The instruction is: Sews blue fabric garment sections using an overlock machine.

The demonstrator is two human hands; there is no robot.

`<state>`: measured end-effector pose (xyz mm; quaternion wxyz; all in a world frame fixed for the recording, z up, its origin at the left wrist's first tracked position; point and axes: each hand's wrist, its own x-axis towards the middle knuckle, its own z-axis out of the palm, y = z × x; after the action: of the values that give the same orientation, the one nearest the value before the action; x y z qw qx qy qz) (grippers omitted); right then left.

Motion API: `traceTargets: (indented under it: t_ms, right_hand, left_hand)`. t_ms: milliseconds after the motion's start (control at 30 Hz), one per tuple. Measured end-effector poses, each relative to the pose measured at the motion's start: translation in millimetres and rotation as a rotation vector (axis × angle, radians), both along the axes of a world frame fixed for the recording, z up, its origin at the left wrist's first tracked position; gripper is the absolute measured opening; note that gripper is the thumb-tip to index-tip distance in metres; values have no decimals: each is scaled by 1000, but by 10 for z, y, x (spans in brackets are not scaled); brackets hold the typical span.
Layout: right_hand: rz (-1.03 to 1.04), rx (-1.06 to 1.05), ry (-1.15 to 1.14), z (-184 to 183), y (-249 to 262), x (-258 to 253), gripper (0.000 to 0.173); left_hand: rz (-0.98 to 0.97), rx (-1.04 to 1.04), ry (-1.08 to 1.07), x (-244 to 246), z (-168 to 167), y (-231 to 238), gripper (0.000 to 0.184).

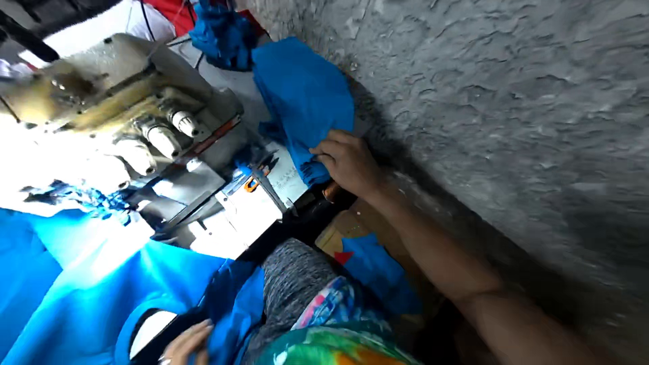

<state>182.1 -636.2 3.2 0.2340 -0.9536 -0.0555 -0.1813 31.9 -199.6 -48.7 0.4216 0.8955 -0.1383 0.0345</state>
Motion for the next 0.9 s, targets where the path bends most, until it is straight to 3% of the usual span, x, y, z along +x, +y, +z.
traceTargets:
  t_ms: [100, 167, 200, 300, 333, 367, 400, 433, 500, 567, 633, 700, 767, 800, 867, 900]
  right_hand:
    - [85, 296, 152, 23, -259, 191, 19]
    - [135, 362, 239, 141, -484, 353, 15]
    - [129, 299, 160, 254, -565, 398, 12]
    - [-37, 29, -278, 794, -581, 396, 18]
    - [-67, -21, -376, 926, -500, 329, 16]
    - [-64, -32, -425, 963, -392, 227, 13]
    - [-52, 23, -423, 876, -264, 95, 12]
    - [-47, 182, -403, 657, -136, -51, 11]
    - [-23, 878, -221, 58, 104, -406, 20]
    - [-94, 1610, 43, -289, 243, -720, 61]
    - [-84, 1988, 214, -363, 265, -867, 89]
    - [-110, 1972, 297, -278, 309, -847, 82]
    - [-166, 1787, 350, -73, 438, -716, 36]
    - [-173, 1682, 374, 32, 562, -693, 23]
    - [8, 1475, 425, 156, 866, -765, 22]
    - [155, 1404, 450, 197, 1048, -829, 27]
  left_hand:
    - [-318, -117, 122, 351, 124, -734, 15]
    - [-559, -121, 211, 648, 194, -1068, 18]
    - [-692, -115, 268, 825, 297, -1241, 29]
    - [-944, -269, 434, 1425, 857, -2015, 88]
    - [-923, -423, 506, 1632, 1014, -2326, 93]
    - [-832, -602, 582, 1835, 1105, -2629, 82]
    - [-674, -771, 663, 2007, 1173, -2898, 60]
    - [-448, -837, 709, 2131, 1228, -3116, 49]
    - [-118, -838, 750, 2288, 1200, -3367, 45]
    - [-88, -965, 809, 2225, 1111, -3314, 33]
    - [-85, -1026, 888, 1924, 1025, -2948, 26]
    - [-78, -965, 923, 1460, 932, -2376, 29]
    - [-79, -858, 879, 942, 879, -1707, 28]
    - [-80, -791, 839, 659, 856, -1370, 24]
    - [-96, -626, 748, 148, 788, -758, 27]
    - [-96, -553, 697, -46, 752, -493, 40]
